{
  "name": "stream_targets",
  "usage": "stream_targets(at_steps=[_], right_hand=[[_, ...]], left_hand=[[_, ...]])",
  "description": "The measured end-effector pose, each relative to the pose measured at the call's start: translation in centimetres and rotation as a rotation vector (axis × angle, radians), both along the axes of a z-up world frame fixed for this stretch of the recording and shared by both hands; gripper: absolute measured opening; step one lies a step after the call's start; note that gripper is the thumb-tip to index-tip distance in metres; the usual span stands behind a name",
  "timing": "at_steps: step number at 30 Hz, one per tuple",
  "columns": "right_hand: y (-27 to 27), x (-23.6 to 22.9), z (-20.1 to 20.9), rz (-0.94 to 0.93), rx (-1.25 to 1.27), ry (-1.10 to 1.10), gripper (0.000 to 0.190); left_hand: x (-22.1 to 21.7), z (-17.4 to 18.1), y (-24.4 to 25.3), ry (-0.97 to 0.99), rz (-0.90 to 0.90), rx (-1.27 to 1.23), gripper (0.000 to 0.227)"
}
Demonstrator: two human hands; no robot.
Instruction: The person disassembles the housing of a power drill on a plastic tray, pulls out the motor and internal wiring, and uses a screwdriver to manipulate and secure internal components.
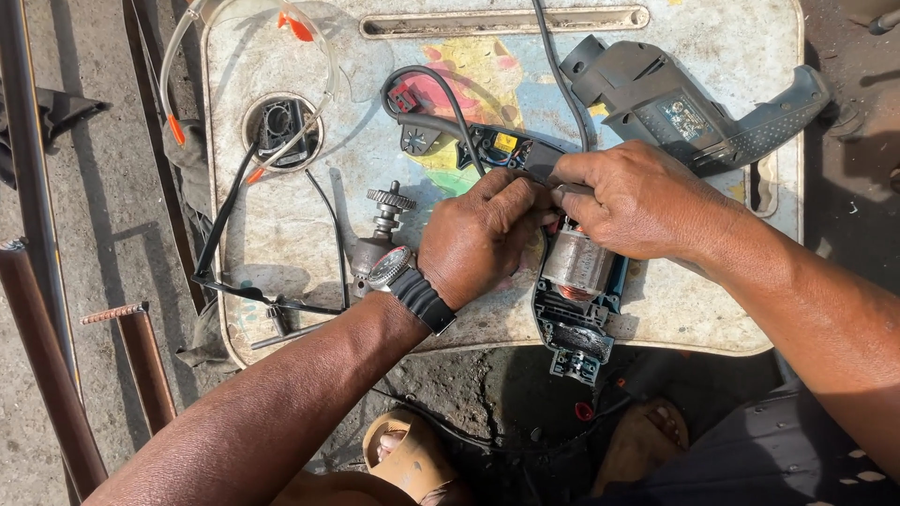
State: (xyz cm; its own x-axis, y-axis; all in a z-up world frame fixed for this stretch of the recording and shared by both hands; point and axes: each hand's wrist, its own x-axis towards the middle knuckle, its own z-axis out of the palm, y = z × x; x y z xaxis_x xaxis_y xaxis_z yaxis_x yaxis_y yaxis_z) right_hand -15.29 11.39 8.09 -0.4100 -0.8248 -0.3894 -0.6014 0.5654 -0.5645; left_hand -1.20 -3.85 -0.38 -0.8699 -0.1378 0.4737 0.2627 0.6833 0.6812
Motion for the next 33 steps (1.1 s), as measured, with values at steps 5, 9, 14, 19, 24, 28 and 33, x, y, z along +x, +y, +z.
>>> stream_targets(at_steps=[5,9,14,19,24,28,33], right_hand=[[0.6,0.0,-1.2,0.022,-0.048,0.153,0.023],[0.7,-0.1,-1.3,-0.011,-0.058,0.14,0.022],[1.2,-0.2,-1.7,-0.018,-0.092,0.187,0.019],[1.4,-0.1,-1.8,-0.085,-0.107,0.129,0.019],[1.1,-0.8,-0.9,-0.187,-0.223,0.063,0.017],[1.9,-1.9,0.6,-0.406,0.019,-0.149,0.034],[1.8,-2.0,2.0,-0.527,-0.03,-0.37,0.037]], left_hand=[[-0.2,-0.1,0.0,-0.112,-0.004,0.057,0.014],[-0.1,1.3,-0.1,-0.122,0.004,-0.015,0.02],[-0.4,1.0,-0.1,-0.123,0.011,-0.025,0.014],[-0.6,1.0,-0.2,-0.116,0.026,-0.041,0.012],[-0.3,0.8,-0.3,-0.097,0.05,-0.025,0.01],[0.0,0.5,0.1,-0.097,0.044,-0.136,0.007],[-0.3,0.2,0.3,-0.118,0.045,-0.104,0.014]])
